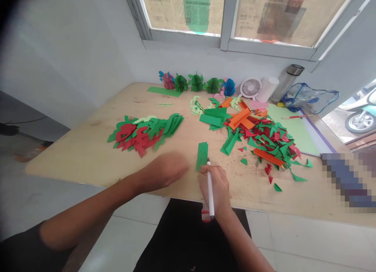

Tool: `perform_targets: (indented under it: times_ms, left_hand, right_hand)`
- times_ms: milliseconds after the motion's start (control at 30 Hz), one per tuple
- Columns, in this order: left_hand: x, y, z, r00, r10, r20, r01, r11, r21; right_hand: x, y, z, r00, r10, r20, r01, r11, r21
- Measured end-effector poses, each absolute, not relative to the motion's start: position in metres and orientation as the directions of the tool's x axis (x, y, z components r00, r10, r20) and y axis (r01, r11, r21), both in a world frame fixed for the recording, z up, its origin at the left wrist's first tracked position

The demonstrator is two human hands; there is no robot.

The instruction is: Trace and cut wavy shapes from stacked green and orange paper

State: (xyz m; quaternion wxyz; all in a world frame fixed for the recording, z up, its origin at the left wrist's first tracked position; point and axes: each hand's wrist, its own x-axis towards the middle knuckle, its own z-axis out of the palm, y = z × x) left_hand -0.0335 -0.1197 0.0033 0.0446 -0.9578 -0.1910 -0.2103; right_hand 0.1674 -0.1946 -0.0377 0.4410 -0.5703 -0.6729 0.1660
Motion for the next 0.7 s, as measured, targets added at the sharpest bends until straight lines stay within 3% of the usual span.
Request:
perform_targets:
  times_ms: [133,267,333,500,700]
  left_hand:
    - [-0.036,-0.117,0.001,0.806,0.426,0.410,0.398,-0.904,0.158]
    - [-0.036,-0.105,-0.010,0.597,0.655,0.464,0.531,-0.756,0.383]
    - [-0.029,-0.101,-0.017,0.549,0.712,0.437,0.576,-0.701,0.420]
    - [0.001,-0.099,-0.031,0.834,0.511,0.209,0.479,-0.858,0.188]
    - [0.006,-0.080,-0.036,0.872,0.444,0.207,0.461,-0.886,-0.044]
  right_hand:
    - [0.168,-0.193,-0.042,0.092,0.918,0.385,0.640,0.242,-0.729]
    - [0.169,-0.195,-0.042,0.171,0.907,0.384,0.617,0.205,-0.760]
    - [0.173,-0.199,-0.040,0.264,0.882,0.391,0.593,0.171,-0.787]
    - [0.187,-0.209,-0.035,0.464,0.789,0.403,0.548,0.102,-0.831]
    - [0.199,-0.214,-0.031,0.516,0.754,0.407,0.545,0.078,-0.835]
